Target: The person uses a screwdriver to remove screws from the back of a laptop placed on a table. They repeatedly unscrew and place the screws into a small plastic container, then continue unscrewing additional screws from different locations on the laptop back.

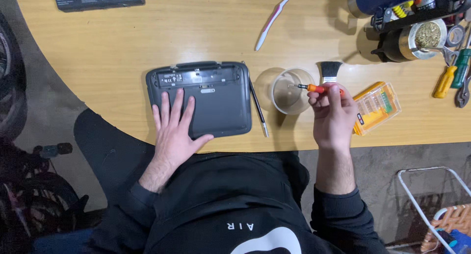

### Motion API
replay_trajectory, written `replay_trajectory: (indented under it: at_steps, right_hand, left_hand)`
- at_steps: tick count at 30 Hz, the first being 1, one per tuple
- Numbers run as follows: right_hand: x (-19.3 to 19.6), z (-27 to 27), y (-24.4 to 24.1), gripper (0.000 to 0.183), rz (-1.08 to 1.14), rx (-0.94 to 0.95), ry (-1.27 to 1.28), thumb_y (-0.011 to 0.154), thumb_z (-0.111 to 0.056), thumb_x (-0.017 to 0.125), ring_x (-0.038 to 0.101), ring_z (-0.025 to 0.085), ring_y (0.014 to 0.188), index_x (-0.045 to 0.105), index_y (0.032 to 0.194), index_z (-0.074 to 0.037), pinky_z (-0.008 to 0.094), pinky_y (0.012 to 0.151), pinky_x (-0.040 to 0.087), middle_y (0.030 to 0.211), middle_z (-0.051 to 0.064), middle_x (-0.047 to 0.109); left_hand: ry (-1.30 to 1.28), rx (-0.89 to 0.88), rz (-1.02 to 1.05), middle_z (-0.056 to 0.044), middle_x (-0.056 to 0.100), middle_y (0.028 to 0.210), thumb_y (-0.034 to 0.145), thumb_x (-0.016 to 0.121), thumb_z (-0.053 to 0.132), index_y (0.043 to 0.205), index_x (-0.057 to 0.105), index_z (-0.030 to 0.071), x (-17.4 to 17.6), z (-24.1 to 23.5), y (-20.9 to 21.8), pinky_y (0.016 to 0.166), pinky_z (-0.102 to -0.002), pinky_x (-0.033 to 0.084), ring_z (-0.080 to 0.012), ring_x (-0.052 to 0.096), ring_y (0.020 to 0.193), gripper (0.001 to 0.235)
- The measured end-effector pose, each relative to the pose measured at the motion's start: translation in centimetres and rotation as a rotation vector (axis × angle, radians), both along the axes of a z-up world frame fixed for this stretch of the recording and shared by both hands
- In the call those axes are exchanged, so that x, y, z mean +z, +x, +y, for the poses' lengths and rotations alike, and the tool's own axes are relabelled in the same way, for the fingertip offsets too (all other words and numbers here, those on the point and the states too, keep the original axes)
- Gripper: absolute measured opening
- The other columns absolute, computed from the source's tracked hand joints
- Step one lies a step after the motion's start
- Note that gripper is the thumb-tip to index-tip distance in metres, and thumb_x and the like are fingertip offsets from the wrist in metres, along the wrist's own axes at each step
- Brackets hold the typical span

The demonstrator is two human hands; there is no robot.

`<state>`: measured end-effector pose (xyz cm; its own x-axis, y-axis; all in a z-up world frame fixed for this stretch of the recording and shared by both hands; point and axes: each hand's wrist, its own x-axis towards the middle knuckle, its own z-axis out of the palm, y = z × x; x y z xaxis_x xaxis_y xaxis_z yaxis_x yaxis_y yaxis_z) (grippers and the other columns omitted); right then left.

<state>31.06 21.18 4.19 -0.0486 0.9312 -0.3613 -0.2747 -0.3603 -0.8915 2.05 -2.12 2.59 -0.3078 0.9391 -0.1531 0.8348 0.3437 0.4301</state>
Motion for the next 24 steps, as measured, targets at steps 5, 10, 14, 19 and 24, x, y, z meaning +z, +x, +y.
replay_trajectory:
  at_steps: [5,10,14,19,24]
  right_hand:
    - [0.0,-1.8,0.9,0.022,0.111,-0.018,-0.098,0.109,-0.02,0.054,0.079,0.02,0.078,0.063,0.111,-0.001,0.029,0.077,0.068,0.097,0.02,0.073]
    - [-0.9,-7.2,-0.8,0.025,0.252,-0.076,-0.162,0.106,-0.032,0.057,0.075,0.024,0.07,0.06,0.108,-0.006,0.033,0.069,0.068,0.093,0.02,0.07]
    - [-5.0,-10.8,-0.3,0.004,0.173,0.031,-0.049,0.107,-0.007,0.055,0.076,0.031,0.077,0.056,0.109,-0.005,0.041,0.077,0.067,0.096,0.025,0.069]
    - [-5.6,-12.0,-1.5,0.016,-0.062,0.056,0.063,0.101,0.01,0.059,0.075,0.024,0.084,0.054,0.107,-0.003,0.029,0.072,0.065,0.1,0.022,0.071]
    - [-7.2,-12.0,-1.3,0.016,-0.15,0.163,0.215,0.1,0.012,0.06,0.073,0.027,0.092,0.052,0.108,0.001,0.035,0.076,0.065,0.103,0.025,0.07]
  left_hand:
    - [0.11,0.025,0.005,-0.015,0.02,0.172,0.072,0.086,0.06,0.16,0.041,0.012,0.0,1.4,-0.1,0.123,-0.067,0.0,-0.0464,0.008,0.157,0.11]
    - [0.338,-0.071,-0.083,-0.014,0.038,0.164,0.078,0.092,0.038,0.152,0.051,0.012,-2.2,1.4,0.1,0.124,-0.065,0.009,-0.0414,0.023,0.155,0.089]
    - [0.647,-0.101,-0.343,0.002,0.071,0.122,0.085,0.078,0.006,0.084,0.074,0.019,-3.1,2.1,1.0,0.11,-0.048,0.046,-0.0279,0.066,0.119,0.014]
    - [0.727,-0.09,-0.385,0.003,0.072,0.108,0.074,0.087,0.007,0.061,0.058,0.016,-3.7,3.2,1.6,0.09,-0.045,0.055,-0.0274,0.07,0.104,0.033]
    - [0.706,-0.254,-0.28,-0.001,0.071,0.117,0.089,0.082,0.031,0.09,0.073,0.015,-3.2,4.6,3.2,0.108,-0.048,0.05,-0.0266,0.067,0.117,0.018]
